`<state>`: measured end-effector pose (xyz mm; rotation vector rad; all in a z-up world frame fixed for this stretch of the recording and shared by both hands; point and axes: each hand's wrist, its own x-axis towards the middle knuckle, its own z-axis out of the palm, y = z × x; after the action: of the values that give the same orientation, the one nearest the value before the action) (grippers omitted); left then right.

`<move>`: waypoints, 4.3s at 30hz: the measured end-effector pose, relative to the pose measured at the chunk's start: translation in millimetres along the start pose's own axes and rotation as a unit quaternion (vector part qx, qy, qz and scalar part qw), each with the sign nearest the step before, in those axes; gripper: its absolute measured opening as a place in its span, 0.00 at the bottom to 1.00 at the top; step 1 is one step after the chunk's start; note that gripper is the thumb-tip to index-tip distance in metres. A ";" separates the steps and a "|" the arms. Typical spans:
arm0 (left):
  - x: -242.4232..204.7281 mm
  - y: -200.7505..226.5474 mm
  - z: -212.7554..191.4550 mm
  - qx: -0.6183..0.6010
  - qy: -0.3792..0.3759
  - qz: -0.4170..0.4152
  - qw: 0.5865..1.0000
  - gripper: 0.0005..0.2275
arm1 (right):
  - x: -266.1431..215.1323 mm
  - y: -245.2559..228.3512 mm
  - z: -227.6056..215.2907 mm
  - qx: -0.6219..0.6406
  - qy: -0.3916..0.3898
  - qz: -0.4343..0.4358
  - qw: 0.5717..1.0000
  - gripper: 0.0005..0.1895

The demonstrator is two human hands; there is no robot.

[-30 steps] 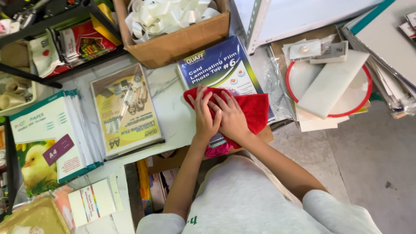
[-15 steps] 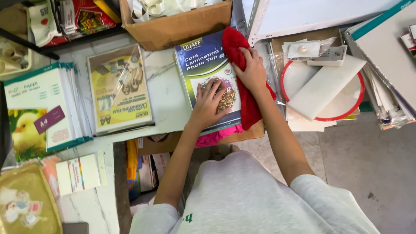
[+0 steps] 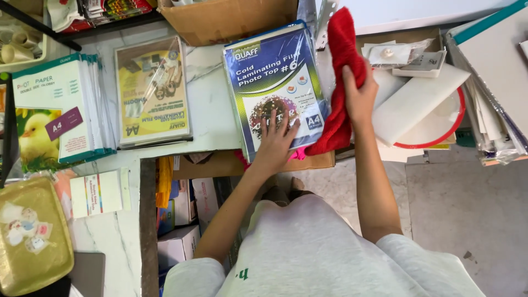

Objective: The person wipes the surfaces of various stationery packages, including photo paper, laminating films, and sticker sheets, using a red cloth. They handle each item individually, wiping the front and back before placing them on a cluttered table.

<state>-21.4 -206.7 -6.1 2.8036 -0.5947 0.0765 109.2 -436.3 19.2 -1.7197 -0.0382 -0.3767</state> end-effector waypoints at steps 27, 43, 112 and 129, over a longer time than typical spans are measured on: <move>-6.8 -55.9 -16.3 -0.872 0.263 -0.139 0.388 0.28 | -32.5 -130.8 15.9 -0.142 -0.180 -0.304 0.925 0.31; -10.2 -52.2 38.3 -0.849 0.315 -0.245 0.345 0.25 | 47.0 13.7 123.8 -0.346 -0.222 -0.249 0.877 0.35; -150.0 -334.8 -81.9 -0.017 0.052 0.002 0.999 0.30 | -142.2 -135.2 284.8 0.065 -0.226 0.027 0.972 0.23; 20.9 -195.6 67.3 -0.375 0.321 -0.111 0.862 0.27 | -103.5 -61.4 169.9 -0.432 -0.294 -0.293 0.800 0.37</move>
<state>76.7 -61.7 -118.3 1.8897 -0.0843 0.5720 35.6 -241.8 26.9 -2.6766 -1.0169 -0.3038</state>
